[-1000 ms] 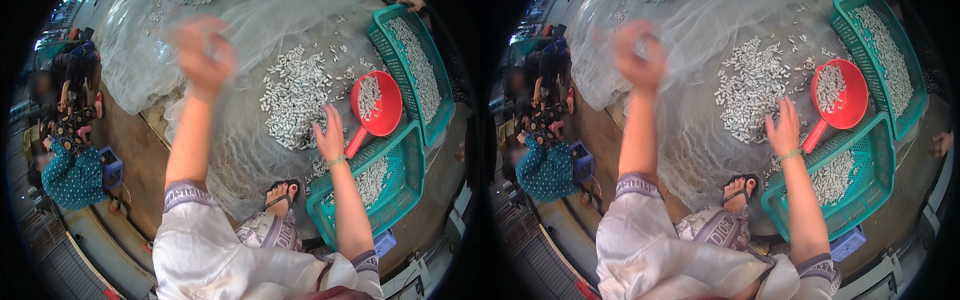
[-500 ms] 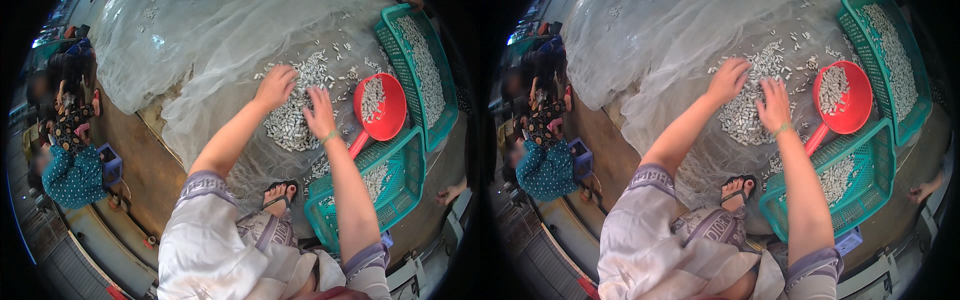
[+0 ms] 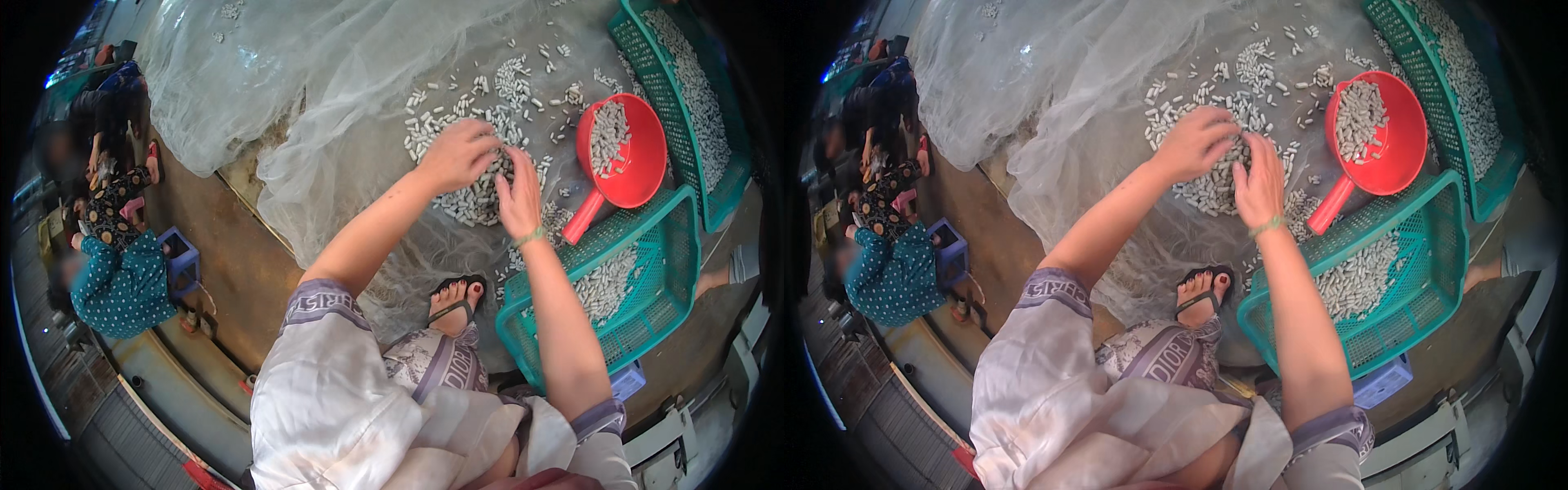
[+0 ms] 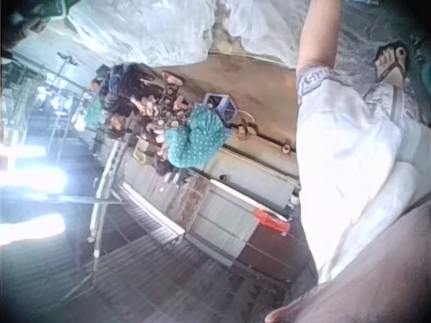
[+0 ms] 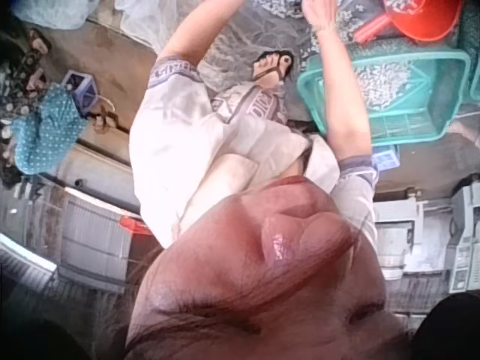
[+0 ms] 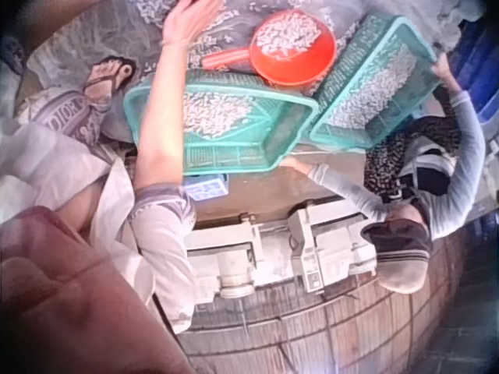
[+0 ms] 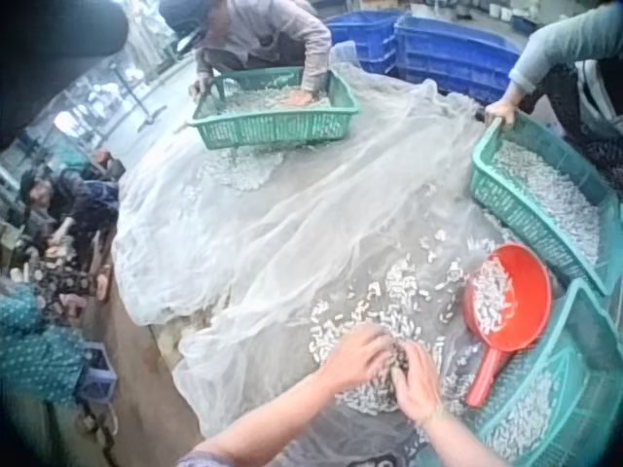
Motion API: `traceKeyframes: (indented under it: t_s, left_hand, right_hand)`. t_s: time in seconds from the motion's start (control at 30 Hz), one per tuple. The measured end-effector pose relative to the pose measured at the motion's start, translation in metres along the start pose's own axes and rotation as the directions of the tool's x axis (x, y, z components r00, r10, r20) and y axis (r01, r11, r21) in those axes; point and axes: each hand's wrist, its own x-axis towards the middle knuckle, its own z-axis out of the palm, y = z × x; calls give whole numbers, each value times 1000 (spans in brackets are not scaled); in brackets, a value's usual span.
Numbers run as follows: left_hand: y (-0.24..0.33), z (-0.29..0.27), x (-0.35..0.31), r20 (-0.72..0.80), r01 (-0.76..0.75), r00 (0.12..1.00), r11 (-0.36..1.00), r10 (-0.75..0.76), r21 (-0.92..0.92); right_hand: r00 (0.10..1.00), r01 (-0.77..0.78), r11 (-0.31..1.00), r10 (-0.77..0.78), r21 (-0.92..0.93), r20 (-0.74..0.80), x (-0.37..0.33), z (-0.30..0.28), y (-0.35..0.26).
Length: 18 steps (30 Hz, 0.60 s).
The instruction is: The person scoops white silkworm cocoons from a large pile on a mesh sheet using a red scoop and transfers them into a green basket. The person also uses their hands to gather and pour the cocoons into the basket.
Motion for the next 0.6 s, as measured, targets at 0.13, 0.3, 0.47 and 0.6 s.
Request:
traceKeyframes:
  t_s: [0.13,0.3,0.47,0.6]
  left_hand:
    - [-24,-24,-13,-464,316,874,895,-145,315]
    - [9,10,-40,-389,249,909,944,-150,217]
    - [36,44,-43,-494,97,843,964,-212,-249]
    - [51,40,-30,-379,113,743,663,-551,-740]
  right_hand:
    - [915,-345,931,306,-118,-265,-24,19,-26]
    - [883,-322,946,286,-36,-372,-25,62,-42]
    - [906,-74,932,211,355,-367,-26,71,-42]
    - [857,-91,707,414,702,-306,-18,58,-64]
